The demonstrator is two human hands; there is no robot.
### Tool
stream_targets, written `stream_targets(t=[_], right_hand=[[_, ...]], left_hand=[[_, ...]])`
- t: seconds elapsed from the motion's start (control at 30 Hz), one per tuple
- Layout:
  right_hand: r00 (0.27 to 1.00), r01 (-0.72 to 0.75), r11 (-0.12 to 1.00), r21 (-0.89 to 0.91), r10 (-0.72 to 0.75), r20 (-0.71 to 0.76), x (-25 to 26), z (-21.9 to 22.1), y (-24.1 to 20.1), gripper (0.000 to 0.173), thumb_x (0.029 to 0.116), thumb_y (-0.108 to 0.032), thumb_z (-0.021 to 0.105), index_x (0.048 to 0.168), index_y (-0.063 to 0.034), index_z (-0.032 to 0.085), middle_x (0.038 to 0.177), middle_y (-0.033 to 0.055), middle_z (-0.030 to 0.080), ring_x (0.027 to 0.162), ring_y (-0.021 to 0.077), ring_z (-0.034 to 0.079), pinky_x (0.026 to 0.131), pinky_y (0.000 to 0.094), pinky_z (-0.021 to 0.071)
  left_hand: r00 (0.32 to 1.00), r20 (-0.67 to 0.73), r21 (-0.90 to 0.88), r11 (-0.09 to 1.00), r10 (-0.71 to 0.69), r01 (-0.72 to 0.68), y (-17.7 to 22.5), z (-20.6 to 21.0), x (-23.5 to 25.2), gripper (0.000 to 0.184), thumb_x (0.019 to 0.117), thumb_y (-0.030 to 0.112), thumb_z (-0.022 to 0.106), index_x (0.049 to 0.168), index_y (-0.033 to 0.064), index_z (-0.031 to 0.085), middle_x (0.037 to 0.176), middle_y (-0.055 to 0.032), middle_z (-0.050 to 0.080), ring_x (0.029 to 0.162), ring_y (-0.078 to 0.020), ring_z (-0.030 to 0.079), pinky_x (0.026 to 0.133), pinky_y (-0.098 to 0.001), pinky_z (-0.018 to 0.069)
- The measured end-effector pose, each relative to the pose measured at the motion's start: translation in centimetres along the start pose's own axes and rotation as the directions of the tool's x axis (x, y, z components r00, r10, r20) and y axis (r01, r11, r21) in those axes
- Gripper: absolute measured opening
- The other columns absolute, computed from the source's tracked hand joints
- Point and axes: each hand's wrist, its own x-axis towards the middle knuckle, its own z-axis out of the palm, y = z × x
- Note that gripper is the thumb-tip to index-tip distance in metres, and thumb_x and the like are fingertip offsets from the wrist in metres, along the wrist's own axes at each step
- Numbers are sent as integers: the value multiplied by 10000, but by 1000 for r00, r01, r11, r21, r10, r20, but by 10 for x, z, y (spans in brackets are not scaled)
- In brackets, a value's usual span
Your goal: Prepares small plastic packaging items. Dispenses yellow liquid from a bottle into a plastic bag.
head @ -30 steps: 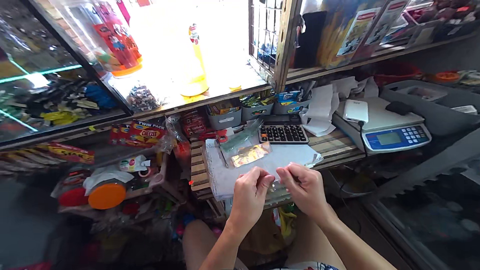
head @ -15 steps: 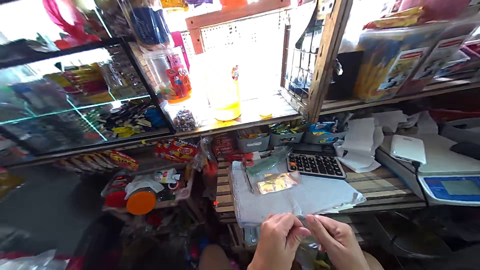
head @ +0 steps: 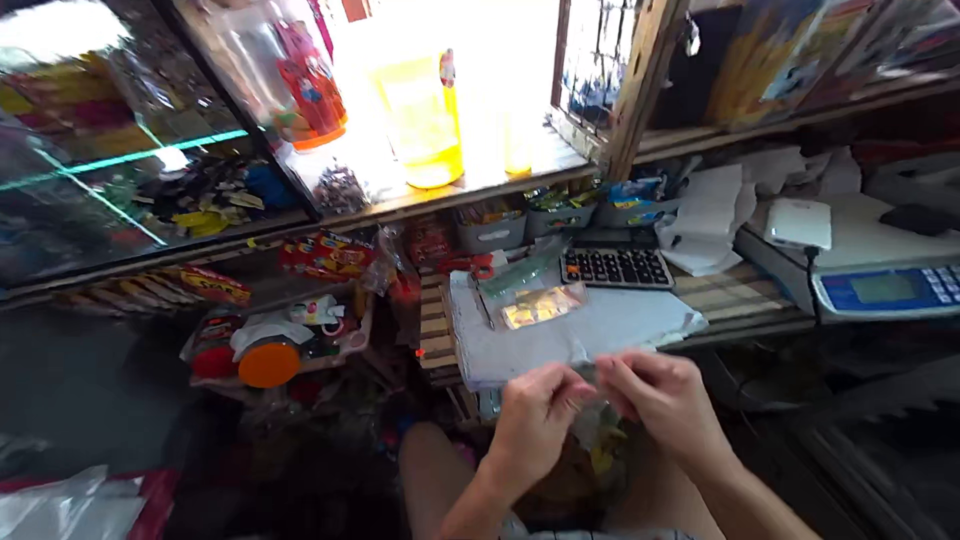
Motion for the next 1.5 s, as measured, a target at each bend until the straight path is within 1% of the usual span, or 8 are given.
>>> stream_targets(t=[0.13,0.3,0.63,0.73,0.9,1.23,1.43,1.5], right_hand=[[992,-108,955,277,85,95,15,-19,-7,418,909,-86,724,1309,-158,626,1343,43,638,1258,232,615,1038,408,554],[944,-300,946,121,277,179,7,-17,-10,373,1053,-404,518,1289,-147,652,1137,15,713,1035,155,696,903,334,595],[983,181,897,-402,-176,51,-2,7,-1,395,1062,-274,534,709,-108,598,623,-72,509,554,-31,472,503,139,373],[996,-14,999,-47,18,88,2,-2,-7,83,953,-173,711,919,-103,738,747,-46,698,628,15,638,585,168,552],[952,-296,879,375,237,195,6,-13,-8,544,887,-312,779,1390,-237,585,1132,-37,631,1074,126,642,985,376,565],[966,-142,940,309,200,-164,-3,6,-2,148,811,7,798,772,-120,732,749,-8,726,699,43,679,688,198,584],[964,-262,884,386,261,58,-3,-6,2,399,1008,-274,558,1333,-63,653,1182,93,720,1089,180,687,958,339,566],[966,-235,895,379,258,-11,-5,-3,3,322,959,-167,682,1254,-39,696,1106,95,743,1021,174,718,920,321,599]], left_hand=[[992,-118,-1,999,-48,48,3,-8,5,253,1034,210,601,939,-4,698,794,-2,665,719,8,612,675,-160,528],[994,-102,16,999,-46,48,2,-8,2,212,1021,192,625,944,11,705,810,5,667,738,3,619,698,-162,535],[999,-48,71,997,14,-11,7,-2,-3,196,1014,183,638,947,16,717,845,-13,674,790,-39,630,749,-202,537],[996,-85,37,999,-2,5,4,-6,-2,205,1018,186,632,947,10,709,833,-5,670,769,-16,625,721,-174,537],[983,-166,-36,997,-74,69,2,-2,-4,171,1021,154,620,954,12,689,809,6,666,741,-14,632,702,-180,554],[990,-4,-199,970,-141,137,2,16,0,131,964,99,692,1038,-9,703,930,-26,733,875,-66,707,848,-249,602],[978,-111,-206,967,-176,151,2,26,3,96,975,74,669,1000,-10,708,890,-31,732,824,-77,708,801,-249,613],[978,-102,-201,966,-184,161,1,29,3,95,970,79,673,995,-6,709,877,-25,732,815,-70,711,797,-245,615]])
